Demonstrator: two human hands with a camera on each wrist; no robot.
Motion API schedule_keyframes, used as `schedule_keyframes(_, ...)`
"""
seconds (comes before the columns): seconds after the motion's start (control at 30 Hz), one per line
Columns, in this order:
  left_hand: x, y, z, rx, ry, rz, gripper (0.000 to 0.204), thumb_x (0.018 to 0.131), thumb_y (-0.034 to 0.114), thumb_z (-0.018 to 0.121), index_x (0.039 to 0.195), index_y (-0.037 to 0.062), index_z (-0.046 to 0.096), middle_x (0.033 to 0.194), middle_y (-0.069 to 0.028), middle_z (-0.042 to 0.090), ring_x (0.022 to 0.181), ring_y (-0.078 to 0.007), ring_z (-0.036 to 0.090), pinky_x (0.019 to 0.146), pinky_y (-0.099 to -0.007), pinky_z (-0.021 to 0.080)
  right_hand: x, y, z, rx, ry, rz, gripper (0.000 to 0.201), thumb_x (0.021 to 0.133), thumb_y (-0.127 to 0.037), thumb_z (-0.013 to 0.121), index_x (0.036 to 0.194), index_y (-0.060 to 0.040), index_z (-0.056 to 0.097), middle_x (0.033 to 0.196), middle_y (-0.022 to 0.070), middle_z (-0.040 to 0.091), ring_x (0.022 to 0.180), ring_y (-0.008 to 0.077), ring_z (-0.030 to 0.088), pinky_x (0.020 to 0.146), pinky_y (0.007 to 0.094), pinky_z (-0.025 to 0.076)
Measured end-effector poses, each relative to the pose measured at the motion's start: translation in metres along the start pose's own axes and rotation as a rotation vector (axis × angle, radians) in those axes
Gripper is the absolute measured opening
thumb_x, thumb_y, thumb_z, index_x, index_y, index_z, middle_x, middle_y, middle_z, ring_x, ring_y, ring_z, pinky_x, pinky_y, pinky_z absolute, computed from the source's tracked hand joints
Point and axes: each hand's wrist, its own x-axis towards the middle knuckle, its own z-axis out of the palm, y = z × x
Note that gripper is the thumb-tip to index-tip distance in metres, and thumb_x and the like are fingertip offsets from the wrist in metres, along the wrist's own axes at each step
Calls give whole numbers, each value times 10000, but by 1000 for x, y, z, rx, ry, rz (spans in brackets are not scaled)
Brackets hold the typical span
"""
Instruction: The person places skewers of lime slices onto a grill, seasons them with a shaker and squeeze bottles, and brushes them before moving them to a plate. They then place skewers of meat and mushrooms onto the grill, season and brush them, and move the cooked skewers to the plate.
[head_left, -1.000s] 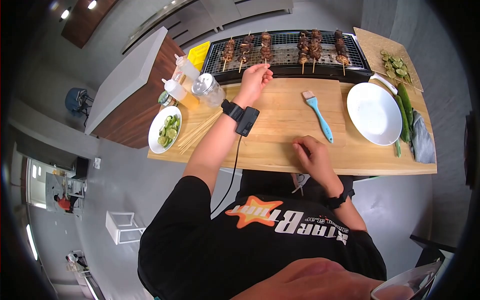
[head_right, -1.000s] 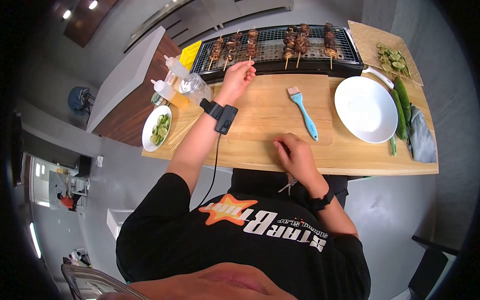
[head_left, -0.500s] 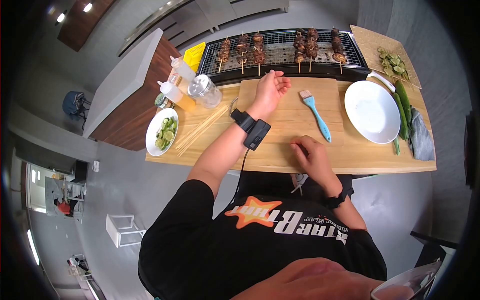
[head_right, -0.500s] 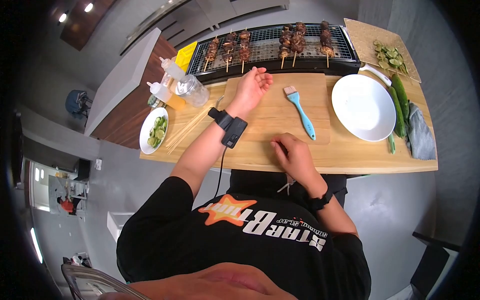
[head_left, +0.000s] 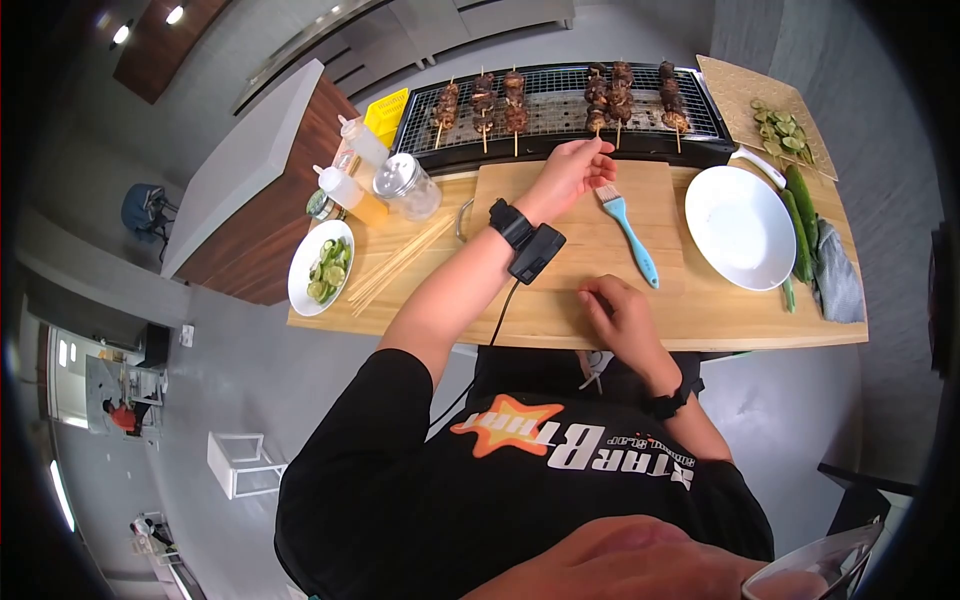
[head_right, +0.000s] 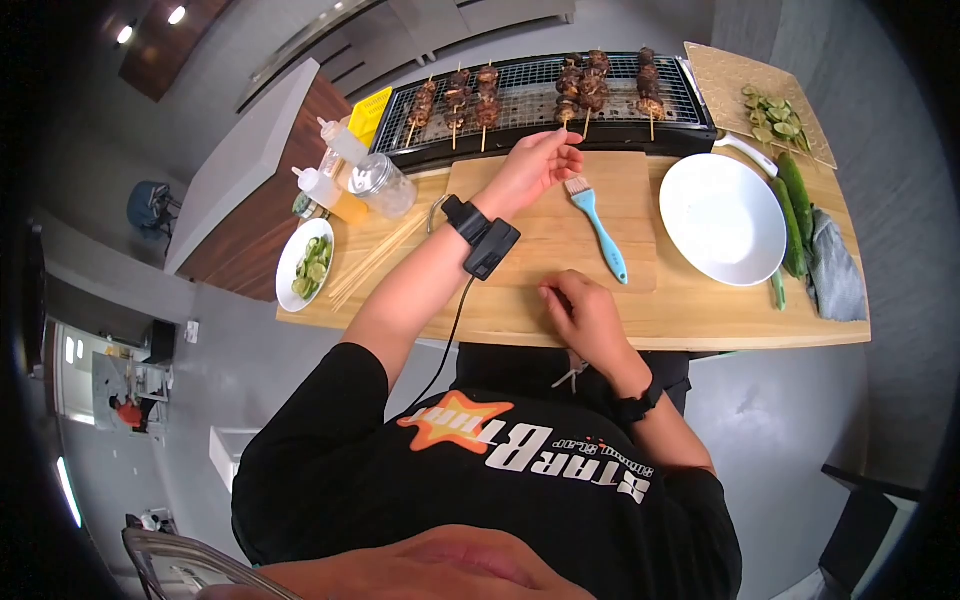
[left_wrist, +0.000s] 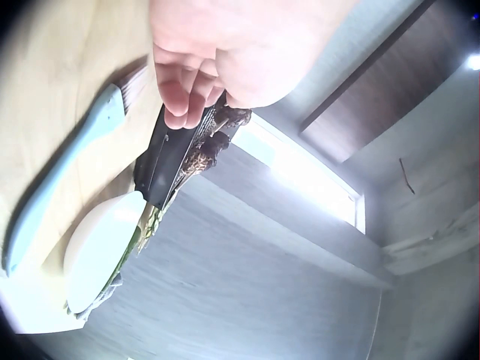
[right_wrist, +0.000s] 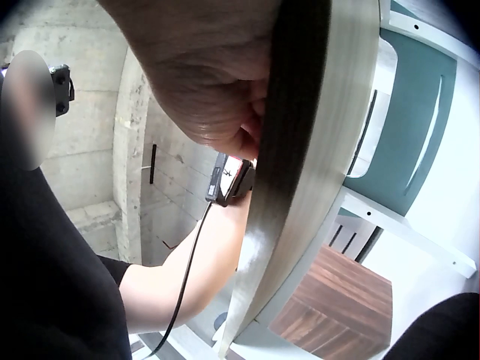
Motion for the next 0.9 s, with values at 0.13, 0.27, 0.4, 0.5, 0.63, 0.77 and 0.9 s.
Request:
schedule_keyframes(0.13, 2, 2, 2, 37, 89, 67, 280, 986, 232, 472, 1077, -16, 567, 858, -78, 638, 748, -130, 609, 647, -218, 477, 0, 4, 1, 3, 19, -41, 98, 872, -73, 609, 915, 15, 614, 757, 146, 580, 601, 230, 544, 549, 308, 435)
schedule_keyframes(0.27, -5, 7, -2, 64, 179, 134, 278, 989, 224, 464, 1084, -19, 563, 844, -80, 638, 735, -127, 603, 641, -219, 468, 0, 5, 2, -4, 36, -89, 94, 871, -72, 611, 909, 14, 613, 752, 147, 578, 602, 238, 542, 549, 312, 433)
schedule_keyframes(0.4, -7, 6, -14, 72, 218, 160, 271, 993, 222, 449, 1075, -10, 560, 836, -81, 642, 724, -124, 605, 634, -222, 467, 1, 0, -1, -12, 3, -42, 90, 847, -67, 593, 900, 5, 603, 790, 178, 599, 715, 352, 590, 636, 386, 473)
schedule_keyframes(0.5, -5, 2, -24, 91, 245, 154, 267, 998, 231, 425, 1055, 4, 555, 805, -76, 648, 695, -120, 608, 609, -227, 467, 1, 1, 0, -7, 8, -48, 93, 848, -71, 594, 900, 5, 605, 793, 177, 600, 717, 351, 591, 636, 384, 474)
schedule_keyframes(0.63, -8, 2, -28, 77, 256, 136, 288, 999, 273, 429, 1039, 22, 564, 784, -63, 641, 676, -121, 597, 594, -226, 455, 0, 5, 1, -12, 26, -69, 93, 864, -74, 604, 907, 8, 615, 766, 156, 588, 652, 277, 567, 581, 338, 450)
schedule_keyframes(0.77, -17, 0, -28, -47, 291, 80, 338, 1001, 345, 418, 1009, 44, 569, 755, -48, 631, 644, -114, 576, 574, -223, 441, 0, 3, 1, 1, 22, -32, 94, 854, -73, 597, 903, 6, 610, 788, 171, 602, 702, 333, 594, 624, 372, 474)
schedule_keyframes(0.9, -18, -12, -33, -53, 270, 139, 359, 996, 375, 423, 953, 51, 570, 719, -31, 609, 616, -105, 556, 554, -229, 432, -3, 3, 2, 38, 150, 13, 76, 848, -35, 608, 913, 4, 610, 772, 142, 588, 660, 284, 586, 593, 332, 464)
